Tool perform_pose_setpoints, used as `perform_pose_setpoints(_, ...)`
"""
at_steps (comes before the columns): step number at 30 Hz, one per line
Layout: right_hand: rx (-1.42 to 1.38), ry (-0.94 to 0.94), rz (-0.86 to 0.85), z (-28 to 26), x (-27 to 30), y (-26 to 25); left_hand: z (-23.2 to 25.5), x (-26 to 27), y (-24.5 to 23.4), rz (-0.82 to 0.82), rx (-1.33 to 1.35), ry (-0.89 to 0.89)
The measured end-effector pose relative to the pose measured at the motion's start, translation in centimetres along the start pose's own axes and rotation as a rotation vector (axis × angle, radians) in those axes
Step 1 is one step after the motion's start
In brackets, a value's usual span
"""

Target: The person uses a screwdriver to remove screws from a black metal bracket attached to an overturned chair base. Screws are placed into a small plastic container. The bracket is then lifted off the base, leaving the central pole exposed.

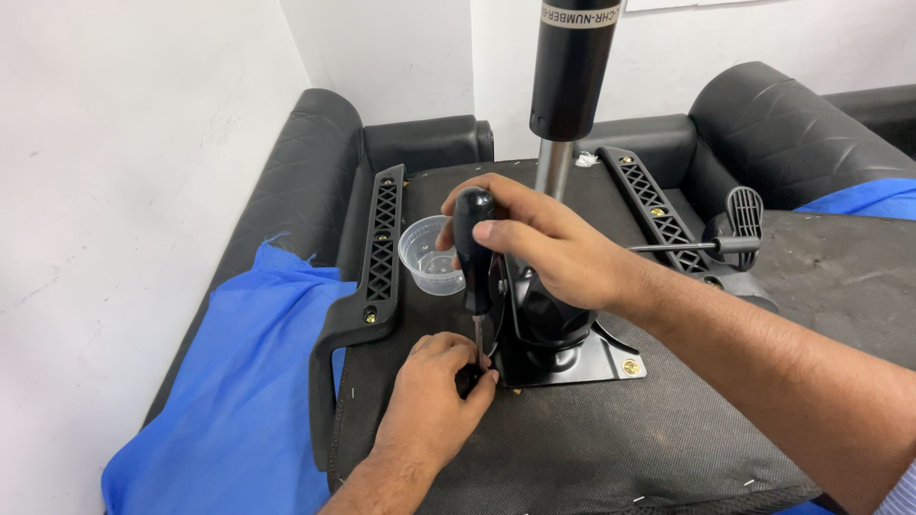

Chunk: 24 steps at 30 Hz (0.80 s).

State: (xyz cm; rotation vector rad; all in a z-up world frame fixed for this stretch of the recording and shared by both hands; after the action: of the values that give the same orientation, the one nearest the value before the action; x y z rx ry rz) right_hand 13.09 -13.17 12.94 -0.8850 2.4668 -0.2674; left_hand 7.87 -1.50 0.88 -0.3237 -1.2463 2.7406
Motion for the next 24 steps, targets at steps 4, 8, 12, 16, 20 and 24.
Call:
perform_pose_setpoints(4, 0.146, 0.056, 0.059, 0.8, 0.3, -0.3, 0.2, 0.1, -0.1, 0.027, -0.010, 0.038)
perform_pose_setpoints(8, 0.238, 0.103, 0.117, 1.3, 0.7, -0.7, 0.4, 0.1, -0.3, 0.017, -0.004, 0.043)
perform_pose_setpoints(12, 0.010, -0.077, 0.118, -0.1, 0.4, -1.0, 0.0, 0.1, 0.1, -0.068, -0.023, -0.031)
perform_pose_setpoints(16, -0.039, -0.019, 0.190, 0.3, 0.4, -1.8, 0.6, 0.2, -0.5, 0.003, 0.013, 0.025)
perform_pose_setpoints(20, 0.002, -0.088, 0.151, -0.5, 0.6, -1.4, 0.2, 0.1, -0.5, 0.006, 0.034, -0.003)
perform_pose_setpoints(24, 0.022, -0.091, 0.136, -0.7, 0.8, -1.2, 0.4, 0.4, -0.6, 0.005, 0.075, 0.144)
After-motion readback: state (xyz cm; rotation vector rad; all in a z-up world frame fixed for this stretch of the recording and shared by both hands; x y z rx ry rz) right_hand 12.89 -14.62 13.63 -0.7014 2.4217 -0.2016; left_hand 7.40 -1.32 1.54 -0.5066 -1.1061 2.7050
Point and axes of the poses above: each hand's wrist, its own x-axis away from the middle knuckle, its own y-axis out of the palm, z = x × y, the point moved 8 cm from there along -x, towards the middle knuckle, and after that the axes turned 2 degrees about -x, right-handed, at the moved point
